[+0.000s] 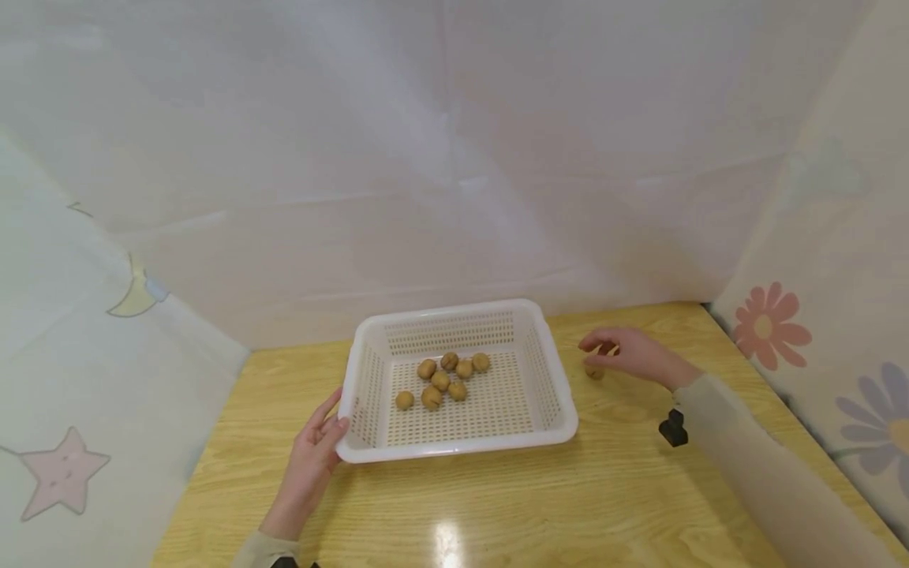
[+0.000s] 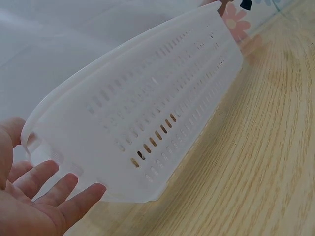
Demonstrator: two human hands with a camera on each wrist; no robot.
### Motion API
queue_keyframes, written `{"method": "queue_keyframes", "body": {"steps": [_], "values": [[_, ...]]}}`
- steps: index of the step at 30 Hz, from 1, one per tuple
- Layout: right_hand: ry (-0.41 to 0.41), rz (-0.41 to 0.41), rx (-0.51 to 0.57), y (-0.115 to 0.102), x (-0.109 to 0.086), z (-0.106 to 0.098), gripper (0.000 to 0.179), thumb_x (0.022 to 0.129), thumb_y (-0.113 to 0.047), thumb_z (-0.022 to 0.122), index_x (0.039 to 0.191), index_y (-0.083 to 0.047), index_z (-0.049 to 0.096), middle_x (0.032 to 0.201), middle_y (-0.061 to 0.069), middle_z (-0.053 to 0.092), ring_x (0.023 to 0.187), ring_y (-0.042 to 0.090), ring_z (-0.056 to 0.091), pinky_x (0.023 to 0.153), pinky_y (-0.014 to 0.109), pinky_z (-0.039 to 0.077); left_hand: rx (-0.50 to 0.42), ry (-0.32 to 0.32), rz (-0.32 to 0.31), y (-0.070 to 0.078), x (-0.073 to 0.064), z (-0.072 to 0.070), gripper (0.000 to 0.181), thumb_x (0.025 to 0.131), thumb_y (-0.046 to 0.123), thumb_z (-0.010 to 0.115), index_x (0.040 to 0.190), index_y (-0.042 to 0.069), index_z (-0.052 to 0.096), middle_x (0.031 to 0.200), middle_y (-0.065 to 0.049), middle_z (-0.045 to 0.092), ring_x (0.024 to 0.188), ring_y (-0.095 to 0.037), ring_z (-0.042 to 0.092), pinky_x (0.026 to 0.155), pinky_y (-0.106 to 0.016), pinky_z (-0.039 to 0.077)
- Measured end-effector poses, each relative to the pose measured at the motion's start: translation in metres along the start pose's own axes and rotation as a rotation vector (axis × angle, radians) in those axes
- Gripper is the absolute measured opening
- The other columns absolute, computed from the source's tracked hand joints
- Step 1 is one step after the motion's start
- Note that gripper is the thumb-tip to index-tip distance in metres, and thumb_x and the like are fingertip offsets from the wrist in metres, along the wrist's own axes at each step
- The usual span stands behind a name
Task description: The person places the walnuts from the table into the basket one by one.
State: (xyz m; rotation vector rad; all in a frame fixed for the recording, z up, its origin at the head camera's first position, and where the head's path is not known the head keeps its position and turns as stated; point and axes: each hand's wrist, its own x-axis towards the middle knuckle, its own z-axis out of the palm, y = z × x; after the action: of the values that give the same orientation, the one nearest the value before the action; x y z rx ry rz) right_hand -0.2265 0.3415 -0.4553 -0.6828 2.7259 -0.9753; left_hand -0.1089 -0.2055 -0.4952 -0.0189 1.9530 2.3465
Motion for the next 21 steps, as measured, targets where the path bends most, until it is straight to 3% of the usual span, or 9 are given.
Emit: {"method": "queue_keyframes", "body": {"steps": [10, 21], "values": [[0.017, 0.079, -0.013, 0.032, -0.001, 0.019, 0.037, 0.100, -0.023, 0.072, 0.131, -0.002, 0.069, 0.129, 0.017, 0.068, 0.103, 0.023, 0.065, 0.082, 0.035, 0.056, -0.006, -0.001, 0.005, -0.001, 0.000, 0.000, 0.062, 0.107, 0.011, 0.057, 0.164, 0.012, 0.031, 0.158, -0.023, 0.045, 0.132, -0.027, 0.060, 0.100, -0.043, 0.057], [0.004, 0.078, -0.014, 0.040, 0.002, 0.030, 0.036, 0.098, -0.022, 0.075, 0.128, -0.004, 0.069, 0.123, 0.012, 0.070, 0.101, 0.021, 0.064, 0.081, 0.032, 0.055, -0.009, -0.001, 0.003, -0.001, -0.001, 0.000, 0.062, 0.107, 0.011, 0.057, 0.164, 0.012, 0.031, 0.159, -0.023, 0.043, 0.134, -0.030, 0.057, 0.100, -0.043, 0.056]]}}
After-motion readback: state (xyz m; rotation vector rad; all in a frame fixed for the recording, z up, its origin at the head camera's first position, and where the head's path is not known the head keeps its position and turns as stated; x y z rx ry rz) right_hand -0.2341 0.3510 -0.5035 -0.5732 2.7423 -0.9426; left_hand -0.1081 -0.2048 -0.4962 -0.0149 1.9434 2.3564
